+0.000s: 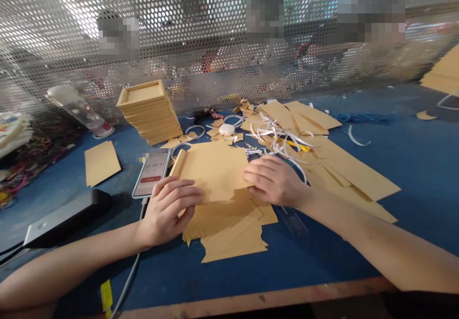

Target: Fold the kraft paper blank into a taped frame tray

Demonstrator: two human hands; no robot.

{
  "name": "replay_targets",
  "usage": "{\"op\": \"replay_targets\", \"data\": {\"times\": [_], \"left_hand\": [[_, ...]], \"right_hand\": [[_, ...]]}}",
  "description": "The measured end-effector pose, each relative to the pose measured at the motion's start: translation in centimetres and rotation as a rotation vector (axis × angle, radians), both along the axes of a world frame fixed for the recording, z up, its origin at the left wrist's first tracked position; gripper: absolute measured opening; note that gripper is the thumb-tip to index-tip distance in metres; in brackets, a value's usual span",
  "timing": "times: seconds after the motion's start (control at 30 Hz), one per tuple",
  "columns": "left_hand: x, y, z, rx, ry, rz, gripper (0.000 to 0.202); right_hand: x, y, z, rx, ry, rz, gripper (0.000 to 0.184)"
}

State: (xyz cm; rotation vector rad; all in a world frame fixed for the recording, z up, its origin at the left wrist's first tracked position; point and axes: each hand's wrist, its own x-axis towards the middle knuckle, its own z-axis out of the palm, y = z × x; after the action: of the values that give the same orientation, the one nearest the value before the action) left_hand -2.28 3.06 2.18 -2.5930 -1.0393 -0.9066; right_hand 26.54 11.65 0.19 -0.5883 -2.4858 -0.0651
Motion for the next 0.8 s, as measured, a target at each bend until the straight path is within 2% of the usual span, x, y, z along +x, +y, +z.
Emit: {"op": "replay_targets", "data": {"times": [0.1,0.2,0.3,0.33,0.4,0.47,0.57,0.6,0.67,0.73,0.8], "left_hand": [[0.0,-0.4,-0.9,0.073,0.063,0.121,0.056],[-0.2,-0.9,-2.2,0.166,0.071,0.174,0.083],[-0.5,-1.5,-2.9,0.264,0.13,0.06,0.077],[-0.6,-1.6,-3.0,0.31,0.15,0.019,0.072],[-0.5,-1.7,-3.0,0.381,0.156,-0.047,0.064],[-0.3,-1.7,-2.7,0.407,0.118,-0.106,0.061],[0.1,-1.8,-2.1,0.42,0.065,-0.178,0.057],[0.2,-1.8,-1.9,0.418,0.079,-0.198,0.053],[0.4,-1.8,-1.4,0.374,0.16,-0.229,0.043],[0.6,-1.7,-1.0,0.276,0.281,-0.254,0.035],[0.8,-1.4,-1.0,0.19,0.338,-0.237,0.03]], "right_hand": [[-0.3,-0.3,0.7,-0.084,0.222,-0.127,0.014],[-0.7,0.0,0.7,-0.279,0.44,-0.309,0.013],[-0.9,0.8,0.0,-0.405,0.593,-0.384,0.013],[-0.9,1.0,-0.3,-0.392,0.632,-0.387,0.013],[-0.7,1.0,-0.5,-0.268,0.689,-0.372,0.01],[-0.3,0.4,-0.4,-0.026,0.655,-0.288,0.012],[0.0,-1.4,0.4,0.321,0.367,0.015,0.011],[0.0,-2.0,0.6,0.374,0.259,0.12,0.007],[-0.6,-3.1,0.8,0.428,0.08,0.289,0.014],[-1.7,-3.8,0.6,0.417,-0.009,0.358,0.019],[-2.8,-4.4,0.1,0.372,-0.043,0.368,0.023]]}}
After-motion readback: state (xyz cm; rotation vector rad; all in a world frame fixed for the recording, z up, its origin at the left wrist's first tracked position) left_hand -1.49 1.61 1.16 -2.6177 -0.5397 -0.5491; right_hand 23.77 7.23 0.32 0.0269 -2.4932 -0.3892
